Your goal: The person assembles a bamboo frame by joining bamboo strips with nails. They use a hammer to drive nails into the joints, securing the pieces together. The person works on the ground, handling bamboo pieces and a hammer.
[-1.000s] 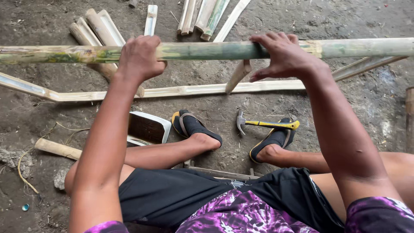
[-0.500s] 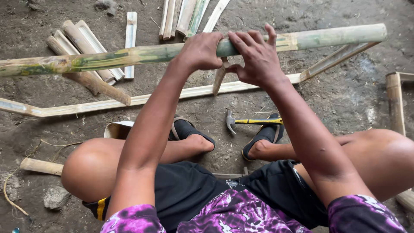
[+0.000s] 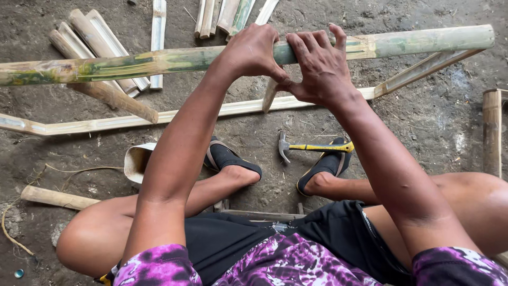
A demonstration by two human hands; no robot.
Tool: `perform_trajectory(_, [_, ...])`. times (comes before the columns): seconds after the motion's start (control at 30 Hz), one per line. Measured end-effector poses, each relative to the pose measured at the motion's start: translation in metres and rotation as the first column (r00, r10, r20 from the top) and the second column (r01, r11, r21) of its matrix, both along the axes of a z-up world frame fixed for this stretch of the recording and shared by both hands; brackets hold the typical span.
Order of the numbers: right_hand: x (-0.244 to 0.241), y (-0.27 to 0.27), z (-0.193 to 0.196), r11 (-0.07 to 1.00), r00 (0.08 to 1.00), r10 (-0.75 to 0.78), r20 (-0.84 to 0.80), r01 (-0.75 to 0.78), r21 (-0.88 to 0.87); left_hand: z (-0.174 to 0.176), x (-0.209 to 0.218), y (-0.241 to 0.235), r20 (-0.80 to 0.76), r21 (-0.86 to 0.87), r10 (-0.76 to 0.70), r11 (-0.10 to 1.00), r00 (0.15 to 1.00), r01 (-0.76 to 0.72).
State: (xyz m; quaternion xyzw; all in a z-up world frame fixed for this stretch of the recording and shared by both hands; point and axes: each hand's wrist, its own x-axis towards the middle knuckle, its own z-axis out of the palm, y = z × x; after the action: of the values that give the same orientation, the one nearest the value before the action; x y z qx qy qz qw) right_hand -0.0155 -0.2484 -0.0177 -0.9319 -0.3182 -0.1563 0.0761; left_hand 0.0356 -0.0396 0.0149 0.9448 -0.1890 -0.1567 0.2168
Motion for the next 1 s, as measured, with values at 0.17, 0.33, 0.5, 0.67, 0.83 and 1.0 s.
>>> perform_trajectory(0.17, [-0.007, 0.004, 0.001, 0.998, 0.998, -0.057, 0.026, 0.058, -0.029, -0.001, -0.005, -0.001, 0.020, 0.069, -0.014, 0.997, 1.000, 0.013])
perform_trajectory(0.33, [0.001, 0.006, 0.000, 0.999, 0.998, -0.052, 0.024, 0.052, 0.003, -0.002, 0.000, -0.002, -0.037, 0.069, 0.011, 0.998, 0.999, -0.008])
perform_trajectory(0.5, [-0.007, 0.002, -0.005, 0.990, 0.993, -0.108, -0.052, 0.103, -0.095, -0.014, -0.005, -0.003, 0.004, 0.096, -0.043, 0.995, 0.999, 0.042])
perform_trajectory(0.67, [-0.054, 0.031, -0.027, 0.944, 0.931, -0.194, 0.308, 0.092, 0.318, -0.009, 0.003, -0.001, -0.032, 0.127, -0.042, 0.991, 0.999, 0.046])
perform_trajectory(0.83, [-0.048, 0.070, -0.081, 0.649, 0.767, -0.132, -0.627, 0.545, 0.530, -0.003, 0.002, -0.002, -0.025, 0.066, -0.044, 0.997, 0.999, 0.045])
perform_trajectory(1.0, [0.001, 0.083, -0.121, 0.438, 0.871, 0.121, -0.477, 0.384, 0.813, -0.004, -0.002, -0.002, -0.015, 0.004, 0.004, 1.000, 1.000, -0.004])
